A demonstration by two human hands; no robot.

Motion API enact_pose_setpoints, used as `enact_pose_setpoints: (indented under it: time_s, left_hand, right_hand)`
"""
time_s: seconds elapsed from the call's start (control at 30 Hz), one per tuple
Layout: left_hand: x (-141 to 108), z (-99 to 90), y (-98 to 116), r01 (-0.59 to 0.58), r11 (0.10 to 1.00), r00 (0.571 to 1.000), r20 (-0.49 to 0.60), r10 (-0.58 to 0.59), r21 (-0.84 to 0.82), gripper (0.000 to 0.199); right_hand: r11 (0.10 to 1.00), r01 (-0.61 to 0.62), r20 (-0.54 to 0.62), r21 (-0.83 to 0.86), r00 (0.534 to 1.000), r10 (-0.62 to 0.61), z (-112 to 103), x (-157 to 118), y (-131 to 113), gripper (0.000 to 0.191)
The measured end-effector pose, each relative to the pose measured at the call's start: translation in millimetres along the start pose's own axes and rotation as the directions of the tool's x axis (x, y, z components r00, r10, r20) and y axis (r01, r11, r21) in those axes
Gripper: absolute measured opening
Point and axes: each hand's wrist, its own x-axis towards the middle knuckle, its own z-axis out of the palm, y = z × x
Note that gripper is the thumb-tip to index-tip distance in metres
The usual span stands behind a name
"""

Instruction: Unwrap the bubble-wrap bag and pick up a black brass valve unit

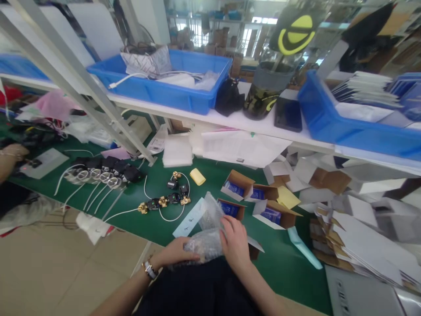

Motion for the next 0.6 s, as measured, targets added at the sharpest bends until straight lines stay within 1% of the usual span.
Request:
enact_pose_setpoints:
  time_s: [0.03,0.07,0.1,0.13,0.17,0.2,0.23,0.27,0.3,0.33,0.37,0.4,0.43,0.47,0.5,0.53,0.57,0.6]
  left_hand:
    - [0,-1.2,2,0.003,0.999,1.000,-0.027,-0.004,-0.038,0.055]
    - [0,-2.1,5,-0.004,0.997,0.998,-0.055,0.000,-0.082,0.054]
    - [0,-2.9,9,-0.020,0.992,0.997,-0.078,0.010,-0.126,0.055]
    - [-1,-3.3,14,-0.036,0.986,0.996,-0.089,0.021,-0.166,0.056]
    - [-1,-3.2,19,-0.045,0.979,0.995,-0.095,0.027,-0.198,0.059]
    - [-2,-2.4,24,-0.046,0.975,0.994,-0.103,0.024,-0.218,0.062]
    - [-2,-0.5,29,-0.045,0.974,0.992,-0.121,0.018,-0.223,0.066]
    - [-3,2.9,34,-0.045,0.975,0.988,-0.157,0.011,-0.219,0.067]
    - [-3,8.1,39,-0.049,0.977,0.978,-0.208,0.005,-0.209,0.067]
    - [-3,15.0,44,-0.057,0.980,0.962,-0.272,0.002,-0.192,0.065]
    - [-2,23.7,49,-0.067,0.983,0.940,-0.342,0.006,-0.168,0.062]
    - [-1,33.6,54,-0.081,0.988,0.912,-0.410,0.019,-0.134,0.059]
    - [0,44.0,58,-0.096,0.992,0.882,-0.469,0.046,-0.085,0.057]
    - [2,54.3,62,-0.114,0.993,0.858,-0.506,0.090,-0.017,0.055]
    - [4,63.7,65,-0.136,0.988,0.843,-0.517,0.152,0.067,0.054]
    - [6,71.7,68,-0.166,0.974,0.837,-0.499,0.223,0.157,0.053]
    - [8,78.1,70,-0.202,0.951,0.842,-0.454,0.291,0.235,0.052]
    - [11,82.8,71,-0.237,0.926,0.851,-0.397,0.344,0.295,0.051]
  right_hand:
    - [0.980,0.194,-0.084,-0.053,0.977,-0.198,-6,-3,-1,0.038]
    - [0.934,0.349,-0.098,-0.079,0.930,-0.355,-9,-7,-2,0.042]
    - [0.900,0.433,-0.055,-0.052,0.898,-0.436,-9,-10,-3,0.046]
    - [0.897,0.441,0.015,0.018,0.897,-0.441,-7,-14,-5,0.051]
    - [0.922,0.368,0.089,0.121,0.921,-0.379,-2,-17,-6,0.054]
    - [0.942,0.228,0.154,0.247,0.950,-0.270,5,-21,-7,0.055]
    - [0.920,0.058,0.204,0.388,0.968,-0.148,13,-23,-9,0.056]
    - [0.840,-0.102,0.247,0.533,0.968,-0.039,21,-26,-11,0.060]
    - [0.711,-0.234,0.287,0.663,0.957,0.047,27,-28,-13,0.065]
    - [0.557,-0.331,0.325,0.762,0.939,0.113,31,-31,-17,0.071]
    - [0.409,-0.393,0.359,0.823,0.919,0.161,32,-32,-21,0.076]
    - [0.284,-0.435,0.392,0.854,0.898,0.199,31,-34,-26,0.079]
    - [0.180,-0.479,0.436,0.859,0.869,0.234,28,-37,-29,0.079]
    - [0.091,-0.534,0.496,0.840,0.826,0.269,23,-40,-31,0.079]
    - [0.017,-0.589,0.559,0.808,0.775,0.297,18,-44,-30,0.078]
    - [-0.042,-0.631,0.609,0.775,0.727,0.316,14,-50,-26,0.077]
    - [-0.083,-0.650,0.635,0.755,0.695,0.337,9,-57,-19,0.075]
    - [-0.090,-0.649,0.630,0.756,0.683,0.369,6,-66,-9,0.073]
